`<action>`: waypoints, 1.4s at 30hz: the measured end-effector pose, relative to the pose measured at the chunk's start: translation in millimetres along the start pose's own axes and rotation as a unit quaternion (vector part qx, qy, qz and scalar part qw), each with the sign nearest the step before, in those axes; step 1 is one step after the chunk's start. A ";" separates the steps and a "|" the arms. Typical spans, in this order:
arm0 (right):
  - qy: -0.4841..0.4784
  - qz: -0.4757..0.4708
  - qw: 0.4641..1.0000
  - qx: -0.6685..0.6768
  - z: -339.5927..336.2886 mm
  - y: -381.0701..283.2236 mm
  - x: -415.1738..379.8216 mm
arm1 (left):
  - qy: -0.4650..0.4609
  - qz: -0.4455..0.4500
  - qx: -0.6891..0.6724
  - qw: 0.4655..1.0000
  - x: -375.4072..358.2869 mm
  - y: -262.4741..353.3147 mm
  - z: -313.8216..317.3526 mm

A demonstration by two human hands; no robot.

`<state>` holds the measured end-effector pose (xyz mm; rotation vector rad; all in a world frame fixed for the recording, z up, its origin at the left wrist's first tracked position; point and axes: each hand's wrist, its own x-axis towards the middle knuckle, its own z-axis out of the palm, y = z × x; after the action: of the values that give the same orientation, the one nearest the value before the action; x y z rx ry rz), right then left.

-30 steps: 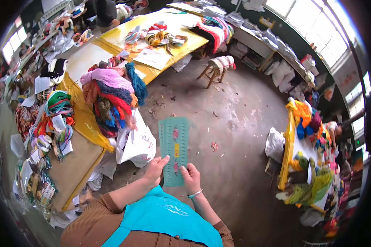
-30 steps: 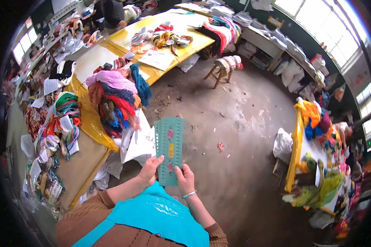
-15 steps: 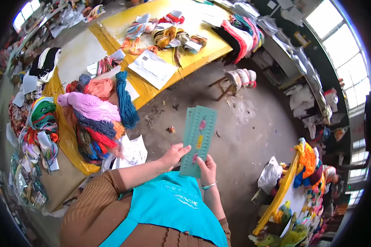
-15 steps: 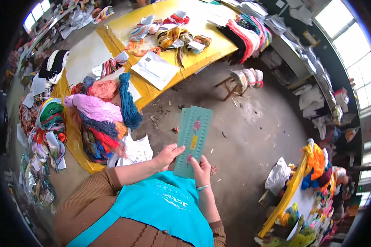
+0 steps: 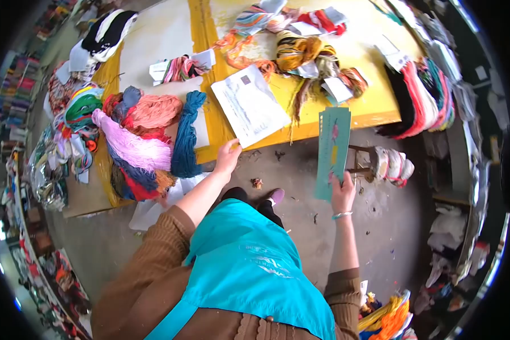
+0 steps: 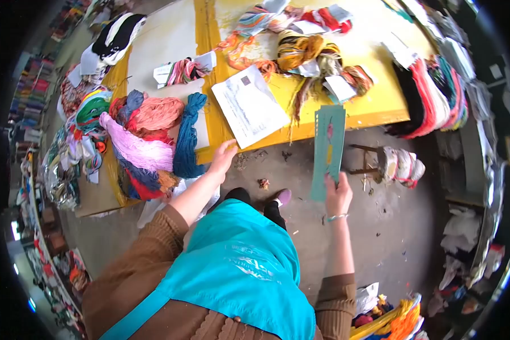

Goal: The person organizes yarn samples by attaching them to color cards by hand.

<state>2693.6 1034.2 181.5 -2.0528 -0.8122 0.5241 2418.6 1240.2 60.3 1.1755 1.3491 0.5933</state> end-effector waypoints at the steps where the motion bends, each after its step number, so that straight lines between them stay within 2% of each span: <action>1: -0.017 -0.012 0.999 -0.038 4.2 4.6 27.8 | 0.032 0.035 0.011 0.999 16.1 -4.1 2.0; 2: -0.046 -0.001 0.997 -0.061 8.2 -3.5 53.3 | 0.050 0.054 0.038 0.997 29.2 -9.4 4.0; 4: -0.066 -0.046 0.994 -0.069 30.5 8.6 104.7 | 0.063 0.064 0.053 0.994 44.7 -1.1 11.2; 5: -0.066 -0.069 0.991 -0.099 45.2 16.8 128.3 | 0.032 0.013 0.080 0.996 53.0 0.6 10.9; 6: -0.082 -0.072 0.985 -0.132 58.1 17.2 150.0 | 0.039 0.004 0.080 0.996 62.8 -4.9 13.1; 8: -0.108 -0.084 0.973 -0.188 87.7 19.4 188.0 | 0.070 0.127 0.183 0.972 81.6 -19.1 18.5; 10: -0.134 -0.088 0.965 -0.205 116.8 19.1 220.2 | 0.086 0.122 0.196 0.969 94.9 -28.2 23.0; 12: -0.167 -0.100 0.959 -0.208 145.5 19.6 247.6 | 0.163 0.129 0.223 0.952 99.1 -29.0 28.9; 15: -0.200 -0.112 0.941 -0.249 180.9 16.1 279.5 | 0.149 0.099 0.195 0.964 102.4 -30.5 23.3; 18: -0.184 -0.104 0.938 -0.273 197.3 12.9 313.7 | 0.149 0.079 0.170 0.971 102.0 -24.4 5.6; 21: -0.127 -0.107 0.939 -0.301 193.0 16.2 352.6 | 0.155 0.106 0.188 0.964 106.4 -21.7 -17.9; 24: -0.110 -0.081 0.929 -0.344 173.0 9.7 384.9 | 0.148 0.126 0.249 0.949 106.2 -16.4 -40.2; 26: -0.079 -0.107 0.917 -0.375 158.5 26.8 411.7 | 0.151 0.115 0.253 0.949 104.8 -10.7 -47.6; 27: -0.073 -0.070 0.914 -0.392 148.6 24.2 420.9 | 0.151 0.111 0.257 0.948 104.4 -6.6 -50.1; 31: -0.016 -0.027 0.913 -0.408 107.8 45.8 472.4 | 0.157 0.097 0.280 0.942 104.0 0.6 -52.4; 33: -0.004 0.008 0.909 -0.417 90.3 57.6 496.7 | 0.185 0.073 0.289 0.936 105.0 4.3 -51.5; 36: 0.031 0.012 0.919 -0.392 64.7 67.5 519.8 | 0.229 0.077 0.335 0.911 106.3 4.3 -54.0; 39: 0.060 -0.029 0.909 -0.411 46.7 74.8 523.7 | 0.250 0.078 0.356 0.897 107.8 3.5 -50.7; 42: 0.038 -0.083 0.934 -0.345 39.6 65.2 493.0 | 0.280 0.102 0.381 0.875 102.4 8.7 -35.2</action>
<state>3038.3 1377.6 71.4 -2.5771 -1.2333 0.0493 2408.6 1344.3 31.0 1.8929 2.0774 0.5888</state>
